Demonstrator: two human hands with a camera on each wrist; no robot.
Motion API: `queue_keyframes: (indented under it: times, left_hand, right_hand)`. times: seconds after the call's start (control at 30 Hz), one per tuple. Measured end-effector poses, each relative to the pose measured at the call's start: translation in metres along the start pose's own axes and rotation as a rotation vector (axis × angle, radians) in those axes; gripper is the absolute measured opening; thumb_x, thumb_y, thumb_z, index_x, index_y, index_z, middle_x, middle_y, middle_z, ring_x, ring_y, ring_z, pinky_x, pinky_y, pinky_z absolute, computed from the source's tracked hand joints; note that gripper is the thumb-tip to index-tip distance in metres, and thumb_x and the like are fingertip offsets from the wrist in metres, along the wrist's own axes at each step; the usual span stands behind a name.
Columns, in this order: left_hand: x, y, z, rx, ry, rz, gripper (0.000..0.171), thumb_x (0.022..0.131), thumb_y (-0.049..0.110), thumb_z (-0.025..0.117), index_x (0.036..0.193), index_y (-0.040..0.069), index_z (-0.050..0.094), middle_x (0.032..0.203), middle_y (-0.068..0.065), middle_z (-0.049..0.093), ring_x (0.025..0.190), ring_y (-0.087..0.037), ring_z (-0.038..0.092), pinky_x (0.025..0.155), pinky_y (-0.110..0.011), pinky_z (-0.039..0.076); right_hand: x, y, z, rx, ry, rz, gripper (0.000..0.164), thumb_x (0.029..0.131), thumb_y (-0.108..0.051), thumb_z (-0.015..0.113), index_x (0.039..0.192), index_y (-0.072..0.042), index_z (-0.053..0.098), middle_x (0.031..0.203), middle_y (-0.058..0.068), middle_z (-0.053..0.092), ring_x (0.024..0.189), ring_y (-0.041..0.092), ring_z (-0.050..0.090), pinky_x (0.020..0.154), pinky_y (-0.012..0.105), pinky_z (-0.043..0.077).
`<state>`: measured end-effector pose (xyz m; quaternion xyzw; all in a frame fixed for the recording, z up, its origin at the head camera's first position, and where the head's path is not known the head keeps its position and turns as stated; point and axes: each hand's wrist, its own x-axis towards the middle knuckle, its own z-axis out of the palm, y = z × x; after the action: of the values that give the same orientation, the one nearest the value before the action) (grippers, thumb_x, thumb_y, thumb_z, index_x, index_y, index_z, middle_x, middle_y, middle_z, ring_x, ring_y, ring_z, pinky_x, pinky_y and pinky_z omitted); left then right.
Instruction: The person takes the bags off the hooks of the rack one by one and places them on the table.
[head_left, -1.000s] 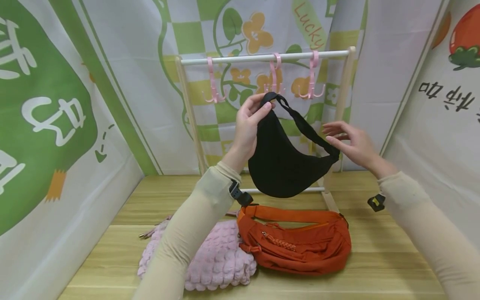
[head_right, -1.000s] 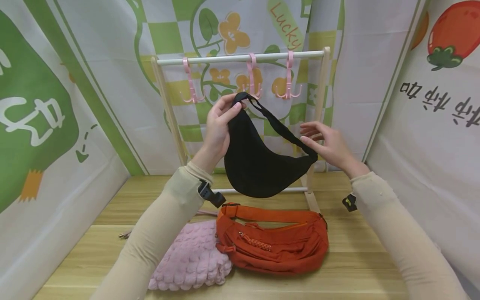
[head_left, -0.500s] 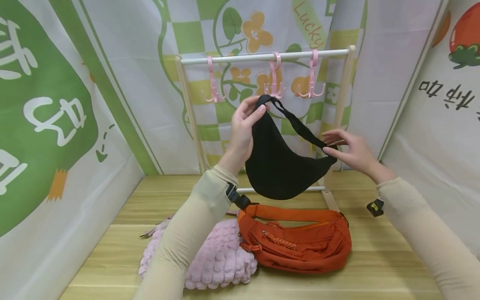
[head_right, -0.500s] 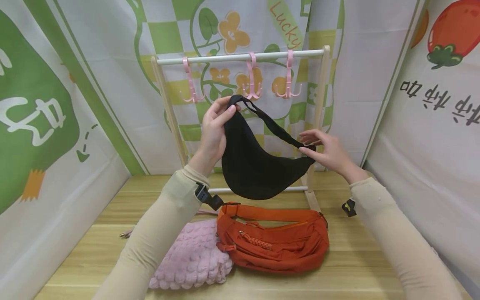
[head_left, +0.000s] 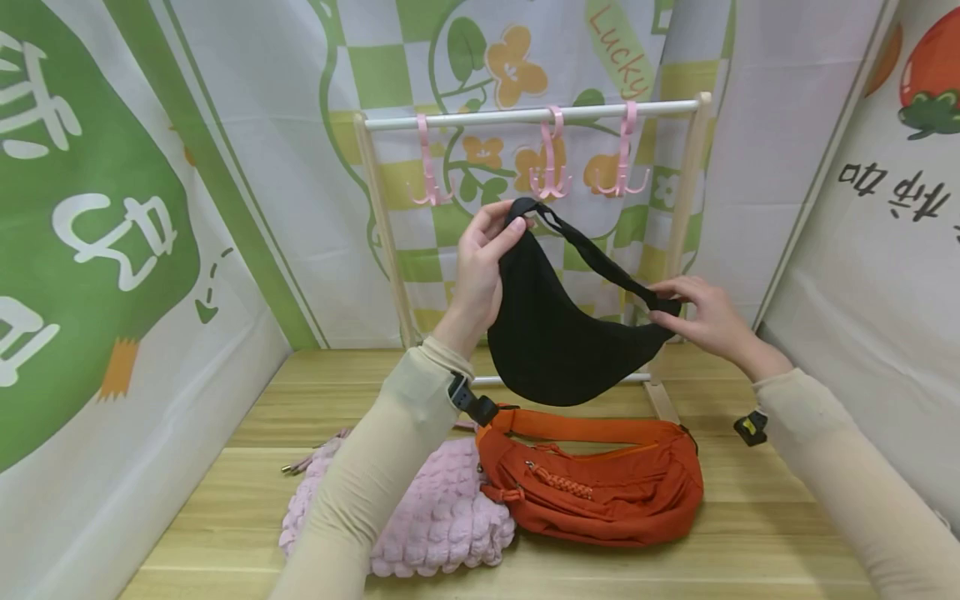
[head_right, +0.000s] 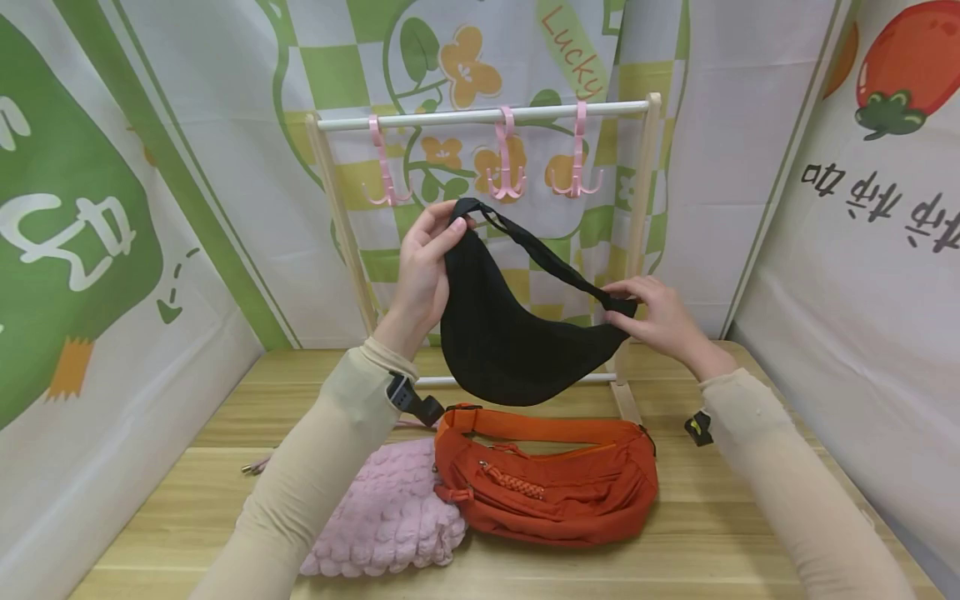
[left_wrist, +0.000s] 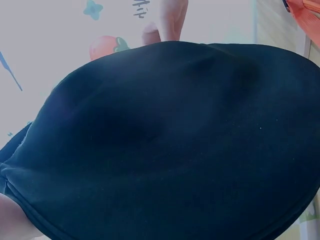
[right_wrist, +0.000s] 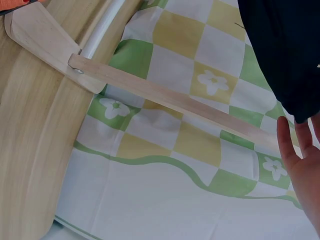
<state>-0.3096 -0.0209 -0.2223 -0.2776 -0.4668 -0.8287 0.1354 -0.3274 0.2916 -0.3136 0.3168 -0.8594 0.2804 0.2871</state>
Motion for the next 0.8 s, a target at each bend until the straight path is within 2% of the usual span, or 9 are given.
queue_keyframes:
  times: [0.13,0.3,0.57,0.73,0.8]
  left_hand:
    - [-0.002,-0.001,-0.002,-0.029,0.01,-0.007,0.017,0.091,-0.003,0.054,0.101,0.009,0.06,0.09,-0.002,0.065,0.087,-0.012,0.063,0.088,-0.022,0.047]
    - [-0.003,-0.001,-0.007,-0.049,0.014,-0.01,0.018,0.091,-0.003,0.054,0.099,0.012,0.06,0.089,0.0,0.066,0.088,-0.013,0.062,0.086,-0.022,0.048]
    - [-0.005,-0.004,-0.014,-0.087,0.04,-0.005,0.019,0.09,-0.005,0.053,0.098,0.011,0.061,0.086,-0.002,0.065,0.084,-0.015,0.062,0.081,-0.022,0.05]
    - [-0.006,-0.006,-0.017,-0.09,0.077,0.011,0.019,0.09,-0.005,0.054,0.097,0.011,0.061,0.084,0.0,0.066,0.083,-0.013,0.062,0.082,-0.021,0.049]
    - [-0.007,-0.006,-0.018,-0.1,0.087,0.012,0.019,0.089,-0.005,0.054,0.097,0.011,0.062,0.084,-0.001,0.066,0.083,-0.012,0.062,0.081,-0.021,0.05]
  right_hand:
    - [-0.002,-0.001,0.001,-0.016,0.027,0.029,0.016,0.086,-0.008,0.068,0.101,-0.004,0.066,0.101,0.012,0.067,0.093,0.006,0.052,0.078,0.016,0.042]
    - [-0.002,-0.005,0.003,0.04,0.034,0.097,0.011,0.091,-0.013,0.062,0.101,-0.007,0.063,0.094,0.01,0.069,0.078,-0.005,0.053,0.068,0.018,0.039]
    - [-0.003,-0.011,0.004,0.074,0.049,0.153,0.012,0.095,-0.015,0.058,0.104,-0.007,0.06,0.091,-0.003,0.068,0.07,0.0,0.052,0.061,0.018,0.039]
    - [-0.002,-0.017,0.002,0.211,0.056,0.255,0.022,0.097,-0.017,0.054,0.114,-0.004,0.057,0.095,-0.021,0.062,0.062,0.008,0.048,0.052,0.021,0.04]
    - [-0.002,-0.02,0.0,0.278,0.061,0.289,0.025,0.098,-0.017,0.053,0.117,-0.002,0.054,0.096,-0.024,0.062,0.065,0.009,0.05,0.051,0.021,0.041]
